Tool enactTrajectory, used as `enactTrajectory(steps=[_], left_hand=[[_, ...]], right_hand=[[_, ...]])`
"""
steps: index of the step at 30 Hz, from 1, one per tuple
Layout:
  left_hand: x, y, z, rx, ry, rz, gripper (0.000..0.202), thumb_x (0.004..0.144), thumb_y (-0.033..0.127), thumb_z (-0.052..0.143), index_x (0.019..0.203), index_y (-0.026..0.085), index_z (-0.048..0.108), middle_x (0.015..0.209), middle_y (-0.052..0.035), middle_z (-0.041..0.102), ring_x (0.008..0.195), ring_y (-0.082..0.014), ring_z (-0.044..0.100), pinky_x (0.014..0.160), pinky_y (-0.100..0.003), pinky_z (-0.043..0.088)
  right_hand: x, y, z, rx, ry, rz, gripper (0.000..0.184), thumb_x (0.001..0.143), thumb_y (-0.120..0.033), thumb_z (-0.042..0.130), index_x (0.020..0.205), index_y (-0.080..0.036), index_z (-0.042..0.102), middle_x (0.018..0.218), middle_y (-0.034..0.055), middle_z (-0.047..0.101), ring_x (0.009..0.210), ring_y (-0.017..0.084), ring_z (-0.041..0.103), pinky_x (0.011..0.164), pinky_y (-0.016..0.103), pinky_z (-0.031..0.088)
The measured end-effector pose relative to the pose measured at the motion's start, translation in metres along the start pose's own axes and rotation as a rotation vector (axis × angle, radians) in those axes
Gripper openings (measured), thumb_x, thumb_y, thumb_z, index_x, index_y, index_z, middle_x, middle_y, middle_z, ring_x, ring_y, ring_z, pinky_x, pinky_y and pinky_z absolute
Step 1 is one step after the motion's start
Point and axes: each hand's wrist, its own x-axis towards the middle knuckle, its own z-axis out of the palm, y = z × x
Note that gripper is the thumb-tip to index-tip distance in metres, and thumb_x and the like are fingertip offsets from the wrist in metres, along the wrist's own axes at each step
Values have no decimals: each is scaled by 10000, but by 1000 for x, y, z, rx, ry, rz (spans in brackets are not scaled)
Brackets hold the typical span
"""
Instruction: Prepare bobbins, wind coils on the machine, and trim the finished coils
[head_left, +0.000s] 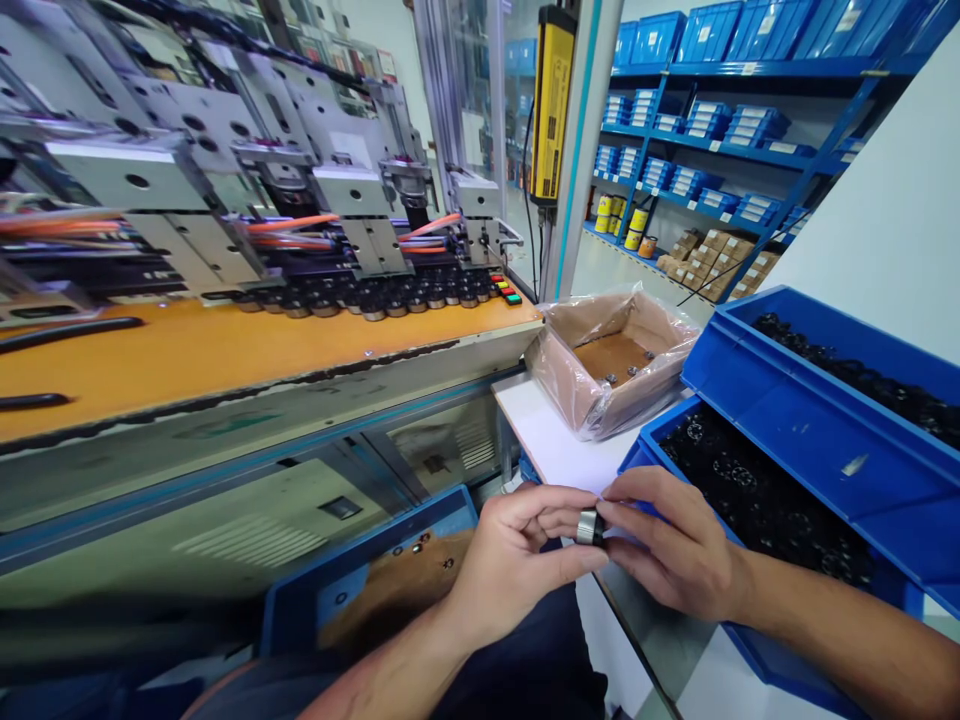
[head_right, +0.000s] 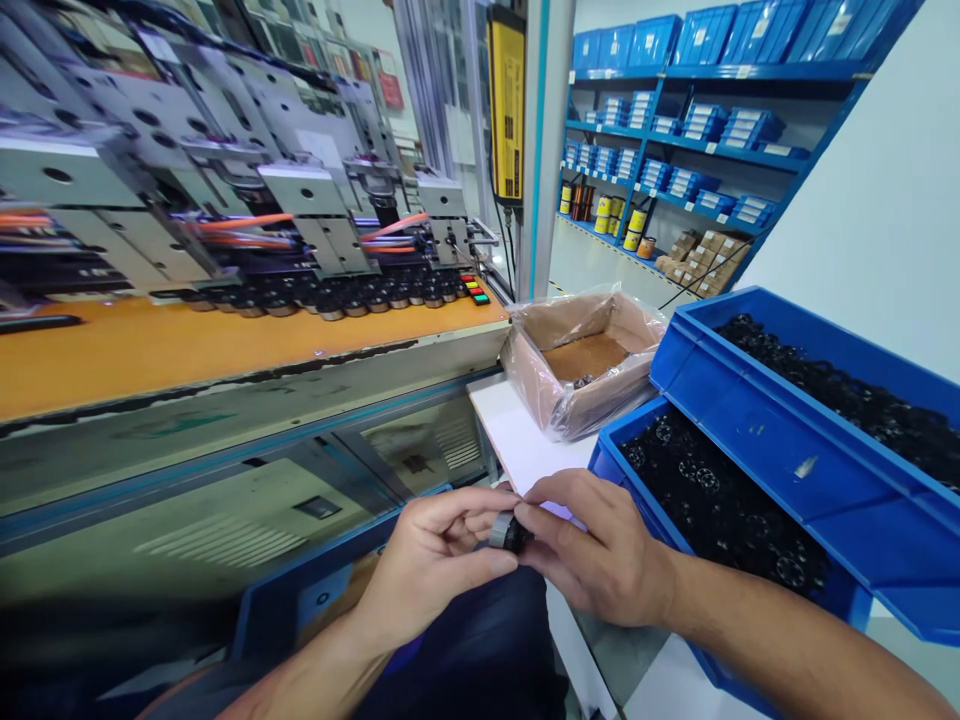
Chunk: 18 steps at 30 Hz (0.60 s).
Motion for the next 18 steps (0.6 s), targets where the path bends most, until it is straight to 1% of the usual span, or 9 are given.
enactTrajectory(steps=[2,5,8,11,14,18], left_hand=[[0,0,0,-7,-15,5,363,612,8,844,924,183,782,821,-19,808,747,-106,748,701,-126,576],[0,1,1,3,-12,21,379,605,-10,841,926,185,783,810,-14,808,737,-101,750,689,-113,575],[-1,1,2,-12,-4,16,395,589,-34,839,911,189,787,806,-12,809,734,-106,756,687,-113,581],[-1,3,3,-51,-15,-23,398,574,-44,842,892,189,791,780,-8,807,702,-115,759,662,-122,590],[-1,5,1,-98,-49,-80,374,579,-11,858,891,183,792,772,-10,805,680,-121,758,641,-134,595],[-2,3,0,-146,-82,-155,379,557,25,887,894,171,788,786,-24,806,699,-133,763,679,-163,605]], right_hand=[[0,0,0,0,2,6,291,907,-98,586,1197,-70,586,981,148,648,933,204,635,754,332,598],[1,0,0,33,-8,-3,234,895,-65,596,1128,-51,615,986,164,644,953,209,627,762,335,591],[0,0,1,43,0,-13,198,887,-62,616,1083,-35,634,965,158,637,931,202,616,757,335,584],[-3,1,1,8,-4,-31,201,886,-67,625,1085,-45,644,950,137,636,894,196,601,732,331,579],[-4,1,0,-5,-17,-32,195,904,-116,630,1087,-51,644,904,111,637,844,180,592,694,313,578],[-9,-2,-1,-35,-70,-84,247,915,-92,593,1157,-50,628,920,112,652,890,193,622,706,314,590]])
